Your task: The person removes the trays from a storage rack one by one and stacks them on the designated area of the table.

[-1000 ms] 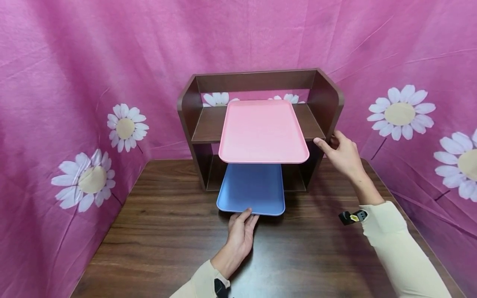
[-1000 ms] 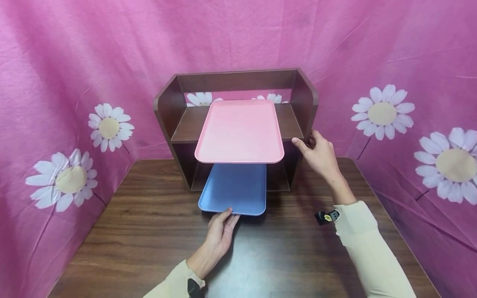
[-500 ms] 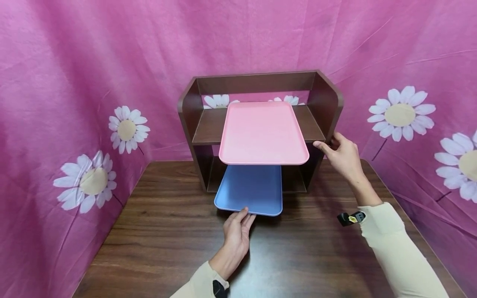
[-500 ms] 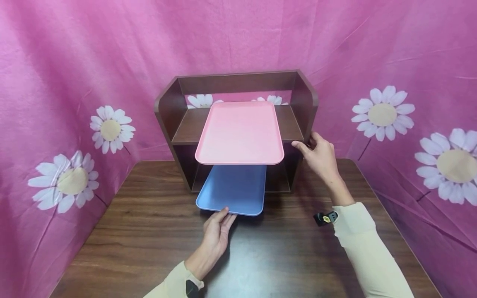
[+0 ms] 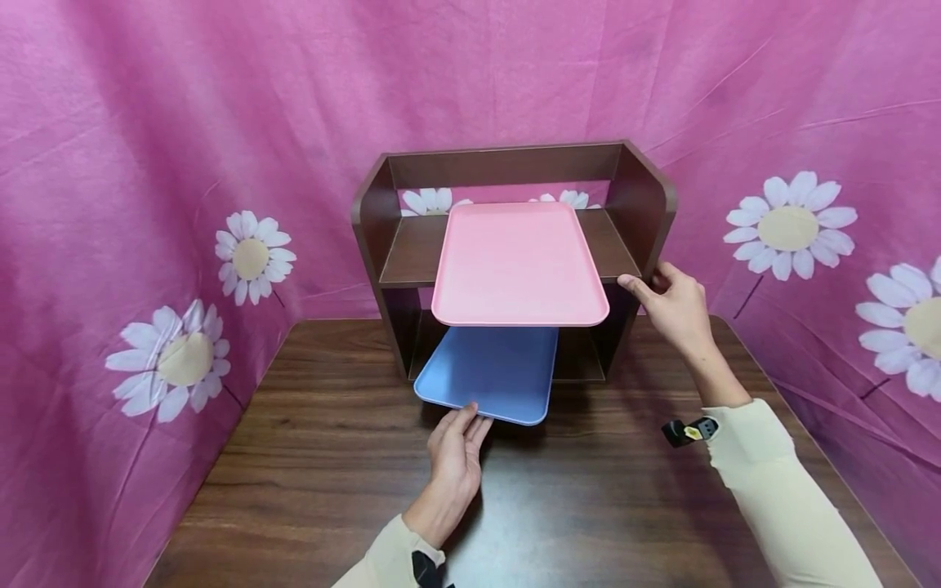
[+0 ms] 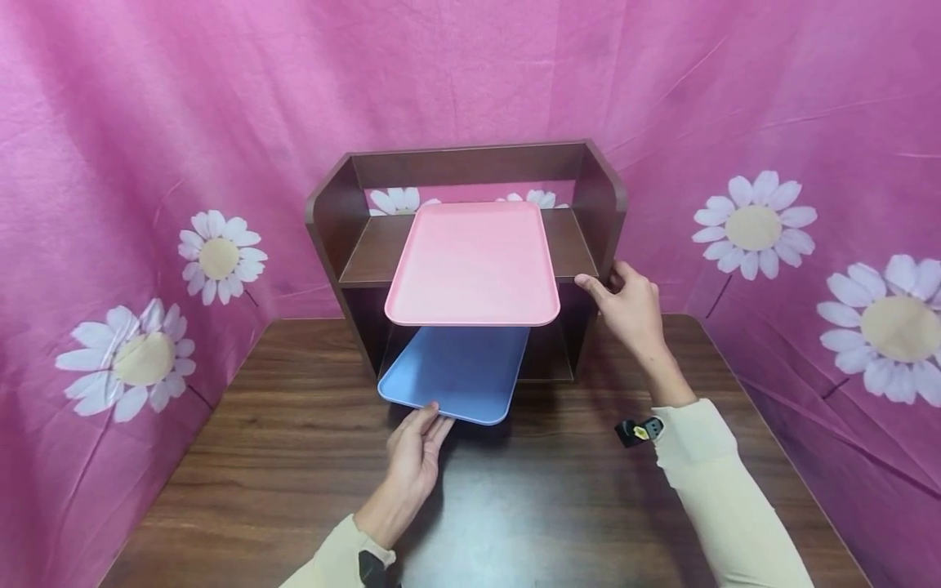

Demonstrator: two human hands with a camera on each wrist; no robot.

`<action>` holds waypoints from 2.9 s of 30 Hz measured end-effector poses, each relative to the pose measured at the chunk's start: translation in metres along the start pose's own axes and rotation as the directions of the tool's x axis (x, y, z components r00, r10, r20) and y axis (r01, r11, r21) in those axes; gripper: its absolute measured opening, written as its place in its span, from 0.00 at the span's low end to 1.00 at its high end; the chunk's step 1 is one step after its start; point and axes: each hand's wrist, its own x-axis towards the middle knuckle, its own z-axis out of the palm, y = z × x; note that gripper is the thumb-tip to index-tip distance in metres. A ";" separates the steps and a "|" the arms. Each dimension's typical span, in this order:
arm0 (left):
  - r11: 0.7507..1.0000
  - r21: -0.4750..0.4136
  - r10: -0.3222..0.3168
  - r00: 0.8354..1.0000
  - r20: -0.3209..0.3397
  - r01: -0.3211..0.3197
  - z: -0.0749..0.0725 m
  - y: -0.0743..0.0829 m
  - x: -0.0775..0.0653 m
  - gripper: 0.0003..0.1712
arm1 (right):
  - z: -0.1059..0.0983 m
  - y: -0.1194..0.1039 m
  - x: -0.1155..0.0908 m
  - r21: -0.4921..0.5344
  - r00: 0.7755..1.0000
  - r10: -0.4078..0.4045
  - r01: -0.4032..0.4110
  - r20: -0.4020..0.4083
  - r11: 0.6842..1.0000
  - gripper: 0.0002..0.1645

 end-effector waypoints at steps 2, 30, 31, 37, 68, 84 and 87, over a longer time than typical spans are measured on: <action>1.000 0.002 0.009 1.000 -0.004 -0.009 0.000 0.002 0.001 0.04 | 0.000 -0.001 0.000 0.009 1.000 0.004 -0.004 0.005 1.000 0.28; 0.998 0.037 0.042 0.999 0.014 -0.042 -0.015 0.025 0.020 0.07 | 0.003 -0.001 -0.001 -0.027 0.999 -0.029 0.029 -0.027 0.999 0.29; 0.998 0.036 0.044 0.999 0.020 -0.044 -0.016 0.026 0.021 0.06 | 0.003 -0.001 -0.001 -0.029 0.999 -0.028 0.027 -0.028 0.999 0.29; 0.997 0.046 0.053 0.998 0.044 -0.055 -0.021 0.032 0.026 0.06 | 0.003 -0.001 -0.001 -0.021 1.000 -0.014 0.014 -0.024 1.000 0.29; 0.995 0.060 0.066 0.984 0.167 -0.077 -0.036 0.071 0.041 0.13 | 0.000 -0.002 -0.001 -0.011 1.000 -0.003 0.003 -0.015 1.000 0.29; 0.994 0.095 0.027 0.972 0.232 -0.050 -0.045 0.087 0.047 0.18 | -0.001 -0.001 0.000 0.004 1.000 0.002 -0.002 -0.003 1.000 0.30; 0.995 0.095 0.015 0.972 0.236 -0.038 -0.047 0.089 0.049 0.20 | -0.001 -0.002 0.000 0.008 1.000 0.003 -0.003 0.000 1.000 0.30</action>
